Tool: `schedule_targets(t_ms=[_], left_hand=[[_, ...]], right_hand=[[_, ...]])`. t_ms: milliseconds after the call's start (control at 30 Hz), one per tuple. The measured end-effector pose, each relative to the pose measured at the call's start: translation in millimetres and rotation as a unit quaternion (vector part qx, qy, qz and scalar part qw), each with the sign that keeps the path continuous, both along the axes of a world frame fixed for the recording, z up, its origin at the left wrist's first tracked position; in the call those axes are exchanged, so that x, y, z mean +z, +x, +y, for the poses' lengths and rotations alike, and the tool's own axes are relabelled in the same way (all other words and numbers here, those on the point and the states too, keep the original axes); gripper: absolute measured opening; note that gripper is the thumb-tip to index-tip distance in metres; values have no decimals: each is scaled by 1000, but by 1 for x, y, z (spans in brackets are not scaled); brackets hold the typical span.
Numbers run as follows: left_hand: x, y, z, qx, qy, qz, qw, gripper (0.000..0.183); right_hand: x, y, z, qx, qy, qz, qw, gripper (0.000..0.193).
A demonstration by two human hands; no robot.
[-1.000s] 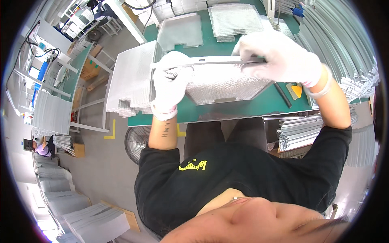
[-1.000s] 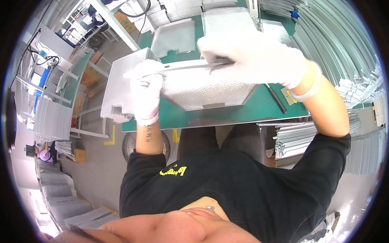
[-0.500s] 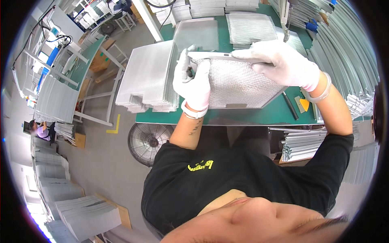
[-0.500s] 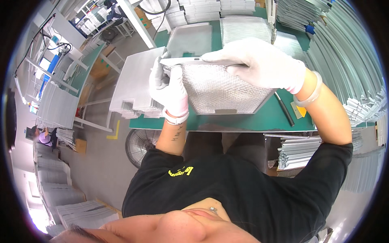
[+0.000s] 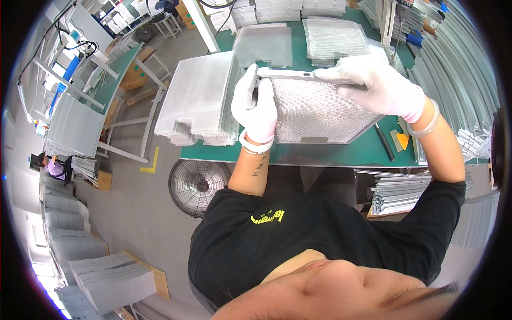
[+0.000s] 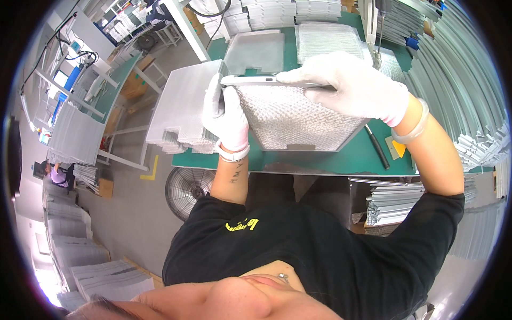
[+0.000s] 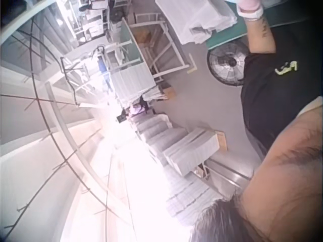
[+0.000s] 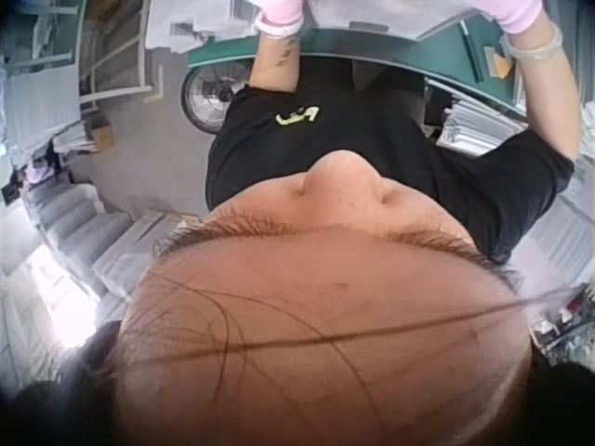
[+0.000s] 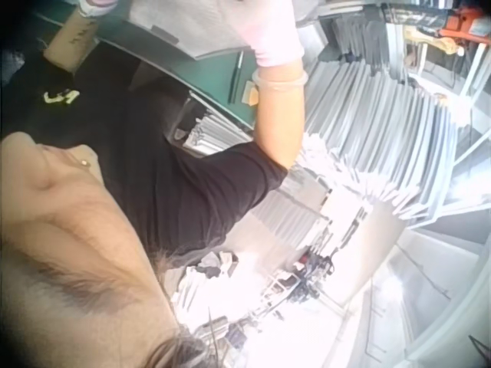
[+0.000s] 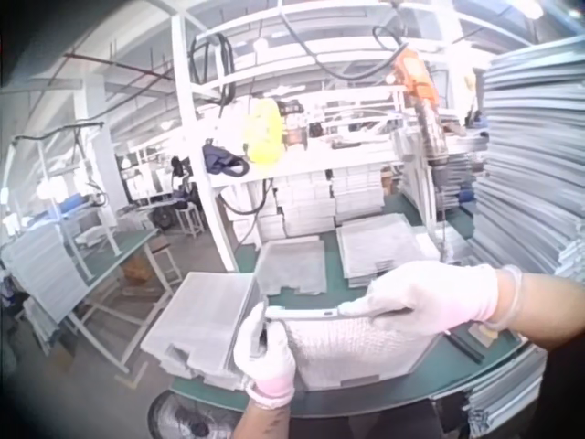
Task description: The person assembles metal frames by placing a mesh sheet into a frame, securing it with a power drill, and then using a hammer to tap the frame edges. The person repeats this process for multiple units, stacking the finished frames on the table.
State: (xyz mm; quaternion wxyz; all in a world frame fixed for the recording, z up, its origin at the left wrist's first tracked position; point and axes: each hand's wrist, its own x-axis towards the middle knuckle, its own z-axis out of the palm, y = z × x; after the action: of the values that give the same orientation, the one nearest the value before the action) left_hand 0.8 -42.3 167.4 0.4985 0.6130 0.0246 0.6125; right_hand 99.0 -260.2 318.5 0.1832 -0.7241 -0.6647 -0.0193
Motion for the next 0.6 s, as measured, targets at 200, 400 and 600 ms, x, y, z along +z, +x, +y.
schedule_targets(t_ms=[200, 400, 600], left_hand=[[-9, 7, 17, -144, 52, -68, 986, 44], [-4, 0, 21, -149, 33, -68, 986, 27], [1, 1, 26, -183, 21, -84, 979, 30]], right_hand=[[0, -1, -2, 10, 26, -45, 999, 47], [-15, 1, -10, 13, 104, -108, 989, 45], [-21, 7, -11, 20, 127, -115, 985, 46]])
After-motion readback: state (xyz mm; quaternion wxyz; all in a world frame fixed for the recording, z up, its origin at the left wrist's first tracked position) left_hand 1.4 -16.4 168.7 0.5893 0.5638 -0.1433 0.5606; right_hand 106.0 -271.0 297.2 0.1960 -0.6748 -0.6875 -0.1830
